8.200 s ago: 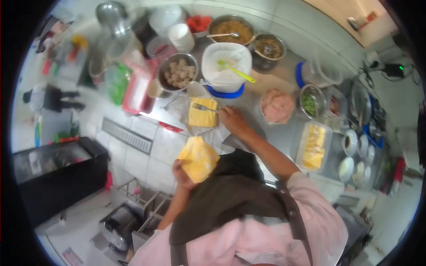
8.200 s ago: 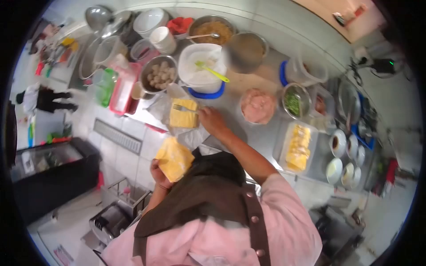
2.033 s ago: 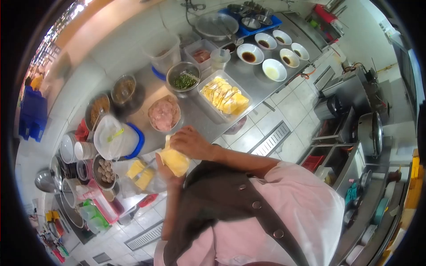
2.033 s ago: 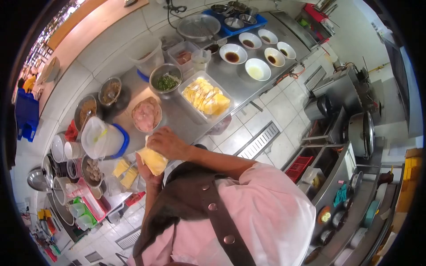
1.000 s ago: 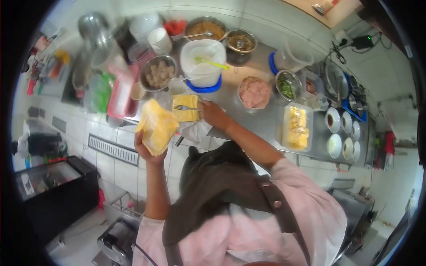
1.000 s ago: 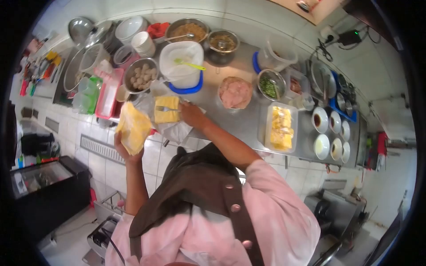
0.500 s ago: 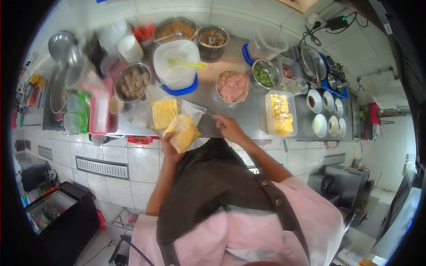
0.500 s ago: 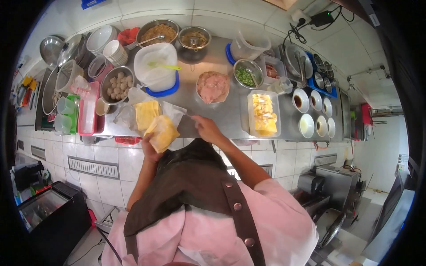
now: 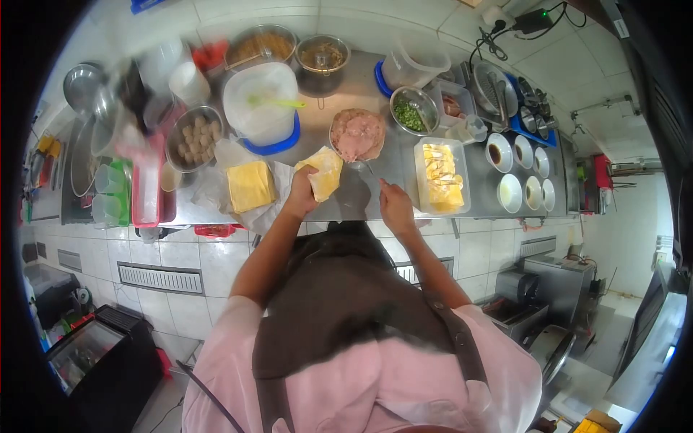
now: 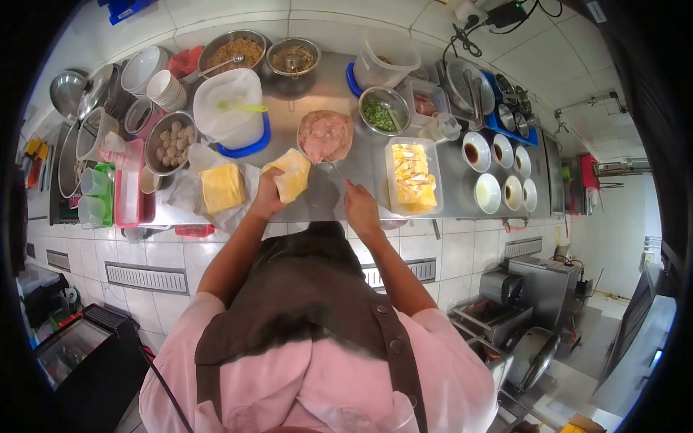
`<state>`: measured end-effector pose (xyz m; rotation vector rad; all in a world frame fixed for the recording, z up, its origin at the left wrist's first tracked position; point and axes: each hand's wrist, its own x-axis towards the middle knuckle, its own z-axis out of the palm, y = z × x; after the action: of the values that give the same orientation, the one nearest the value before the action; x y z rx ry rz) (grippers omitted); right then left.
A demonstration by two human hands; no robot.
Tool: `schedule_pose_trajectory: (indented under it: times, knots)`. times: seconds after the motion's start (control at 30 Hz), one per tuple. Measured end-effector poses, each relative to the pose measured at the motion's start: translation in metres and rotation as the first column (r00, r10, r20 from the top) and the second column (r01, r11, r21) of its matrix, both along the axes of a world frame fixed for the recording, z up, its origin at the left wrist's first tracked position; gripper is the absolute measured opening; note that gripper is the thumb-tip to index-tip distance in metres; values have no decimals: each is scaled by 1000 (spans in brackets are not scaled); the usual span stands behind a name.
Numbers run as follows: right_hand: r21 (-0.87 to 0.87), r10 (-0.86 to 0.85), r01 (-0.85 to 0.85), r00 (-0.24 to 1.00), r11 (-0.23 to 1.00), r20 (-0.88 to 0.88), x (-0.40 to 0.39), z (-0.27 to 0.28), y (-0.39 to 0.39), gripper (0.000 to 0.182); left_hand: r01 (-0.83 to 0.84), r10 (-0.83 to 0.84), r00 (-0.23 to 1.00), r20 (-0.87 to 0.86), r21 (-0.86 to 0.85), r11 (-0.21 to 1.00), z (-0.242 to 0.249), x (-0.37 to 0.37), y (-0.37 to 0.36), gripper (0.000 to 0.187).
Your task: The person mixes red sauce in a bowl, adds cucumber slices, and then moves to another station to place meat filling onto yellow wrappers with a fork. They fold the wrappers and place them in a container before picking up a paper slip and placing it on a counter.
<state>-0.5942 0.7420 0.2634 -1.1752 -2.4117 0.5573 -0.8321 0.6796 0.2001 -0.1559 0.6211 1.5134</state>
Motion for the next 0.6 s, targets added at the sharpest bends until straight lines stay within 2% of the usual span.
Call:
schedule_pose_trajectory:
  times: [0.17, 0.3, 0.37, 0.6]
  knots:
    - [-7, 77, -77, 995, 997, 57, -7, 6, 12, 27, 74, -68, 996, -56, 109, 991, -9, -4, 4, 49]
    - [-17, 110, -109, 988, 994, 110, -14, 19, 17, 27, 63, -60, 998, -33, 111, 992, -16, -4, 5, 50]
    - [-36, 152, -148, 971, 988, 186, -19, 25, 20, 26, 96, -86, 989, -117, 82, 992, -21, -4, 4, 50]
    - [-65, 181, -169, 917, 984, 355, -41, 48, 35, 22, 90, -86, 994, -63, 79, 993, -36, -5, 7, 51]
